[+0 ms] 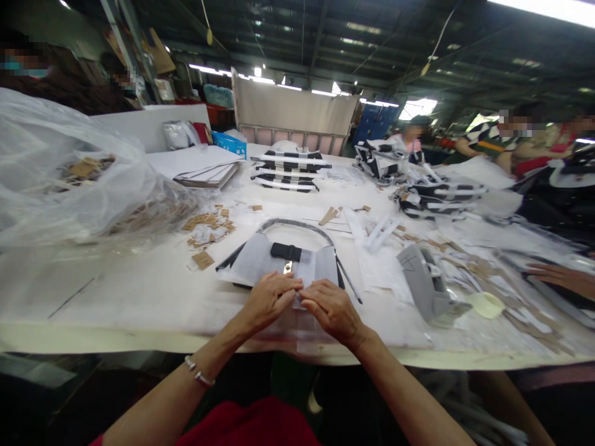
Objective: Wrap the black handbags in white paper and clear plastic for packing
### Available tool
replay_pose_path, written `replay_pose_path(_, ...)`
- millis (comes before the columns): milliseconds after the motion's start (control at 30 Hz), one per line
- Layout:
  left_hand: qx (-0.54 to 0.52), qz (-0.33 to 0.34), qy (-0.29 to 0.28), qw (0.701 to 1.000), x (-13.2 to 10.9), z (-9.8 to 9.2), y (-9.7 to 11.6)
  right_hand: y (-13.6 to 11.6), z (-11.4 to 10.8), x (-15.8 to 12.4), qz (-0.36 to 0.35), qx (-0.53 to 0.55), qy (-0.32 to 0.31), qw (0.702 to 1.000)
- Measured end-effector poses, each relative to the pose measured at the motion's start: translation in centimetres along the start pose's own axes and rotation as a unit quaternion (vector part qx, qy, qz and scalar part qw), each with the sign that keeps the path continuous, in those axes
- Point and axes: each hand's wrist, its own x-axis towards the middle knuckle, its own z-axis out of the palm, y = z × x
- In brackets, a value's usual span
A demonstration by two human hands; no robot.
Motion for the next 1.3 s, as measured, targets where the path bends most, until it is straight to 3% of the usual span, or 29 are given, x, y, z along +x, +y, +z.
replay_pose_path(167,0.020,-0.022,0.064,0.997,0.0,1.2,0.4,-0.1,0.0,0.0,0.062,-0.011,-0.001,0.998)
replay_pose_path(300,0.072,0.001,0.095,0.993,-0.1,2.6,-0.2,0.3,1.2,-0.1,0.050,-0.058,-0.012,0.997)
replay_pose_path(400,0.109,0.029,0.133,0.985,-0.1,3.4,-0.6,0.6,1.9,-0.1,0.038,-0.094,0.012,0.995)
replay_pose_path(533,0.125,0.060,0.178,0.974,-0.2,3.9,-0.8,-0.3,1.1,-1.7,-0.004,-0.083,0.029,0.996)
replay_pose_path(633,0.124,0.071,0.177,0.974,-0.2,4.0,-0.8,-1.9,-0.1,-4.7,-0.020,-0.069,-0.038,0.997)
replay_pose_path(700,0.131,0.072,0.172,0.974,-0.3,4.1,-0.9,-2.8,-0.4,-6.8,-0.008,-0.073,-0.110,0.991)
replay_pose_path(767,0.143,0.072,0.167,0.973,-0.3,4.1,-0.9,-3.0,-0.1,-8.2,0.013,-0.082,-0.140,0.987)
replay_pose_path(900,0.146,0.071,0.163,0.973,-0.3,4.2,-0.9,-2.5,1.1,-8.2,0.048,-0.069,-0.086,0.993)
replay_pose_path(1067,0.134,0.072,0.174,0.973,-0.2,4.2,-0.8,-2.5,1.2,-6.2,0.036,-0.070,-0.079,0.994)
replay_pose_path(1300,0.143,0.078,0.170,0.972,0.2,4.5,-0.7,-3.2,1.7,-5.0,0.014,-0.094,0.008,0.995)
